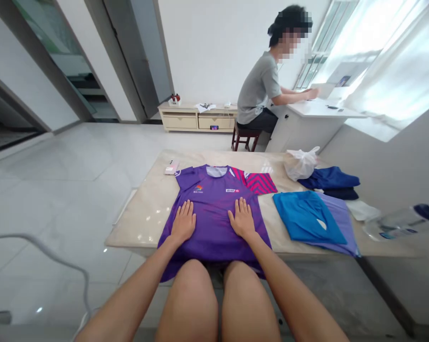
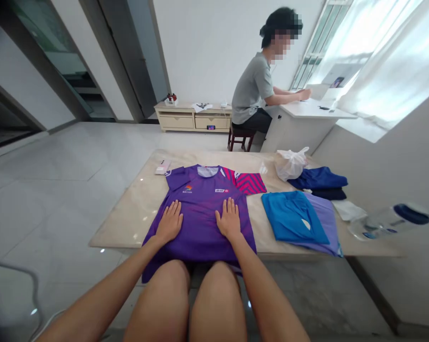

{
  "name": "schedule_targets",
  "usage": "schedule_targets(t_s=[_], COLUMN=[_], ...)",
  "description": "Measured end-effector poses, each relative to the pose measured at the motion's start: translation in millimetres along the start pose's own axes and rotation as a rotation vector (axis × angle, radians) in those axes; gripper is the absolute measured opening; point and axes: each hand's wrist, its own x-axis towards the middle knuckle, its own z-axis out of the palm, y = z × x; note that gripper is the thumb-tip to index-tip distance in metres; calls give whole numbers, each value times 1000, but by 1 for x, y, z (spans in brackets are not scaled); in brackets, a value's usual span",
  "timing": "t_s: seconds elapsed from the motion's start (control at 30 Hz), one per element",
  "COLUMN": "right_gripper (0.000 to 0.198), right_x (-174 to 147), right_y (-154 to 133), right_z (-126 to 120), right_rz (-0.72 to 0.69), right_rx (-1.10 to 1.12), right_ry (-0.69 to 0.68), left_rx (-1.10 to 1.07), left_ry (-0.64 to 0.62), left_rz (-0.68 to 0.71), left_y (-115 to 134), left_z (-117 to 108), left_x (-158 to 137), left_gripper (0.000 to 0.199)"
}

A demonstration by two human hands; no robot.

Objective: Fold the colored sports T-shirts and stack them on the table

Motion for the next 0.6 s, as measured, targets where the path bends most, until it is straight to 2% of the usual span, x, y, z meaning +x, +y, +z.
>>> schedule_targets(t_s=[0.07, 0.13, 0.23, 0.3, 0.37, 0.43, 0.6], right_gripper=[77, 81, 78, 65, 53, 45, 37], right_x=[-28, -44, -47, -38, -27, -18, -13], right_y=[0, -2, -8, -16, -26, -37, -49], right_z=[-7, -23, -64, -94, -117, -130, -131], right_rz=[-15, -38, -20, -6, -30, -68, -89], right_rx=[-6, -13, -26, -30, -27, -14, 41], right_ry=[-38, -121, -281, -291, -242, -213, -134], left_rx=[31, 72, 109, 105, 89, 66, -4], left_ry=[-46, -161, -375, -435, -439, -416, -249], left_rz=[7, 16, 29, 32, 43, 63, 102], left_y=[4, 9, 19, 28, 42, 60, 92], left_z=[-15, -37, -79, -105, -123, -132, -135], left_x=[-28, -42, -38, -23, -7, 5, 16], left_gripper=[65, 63, 54, 43, 37, 35, 35])
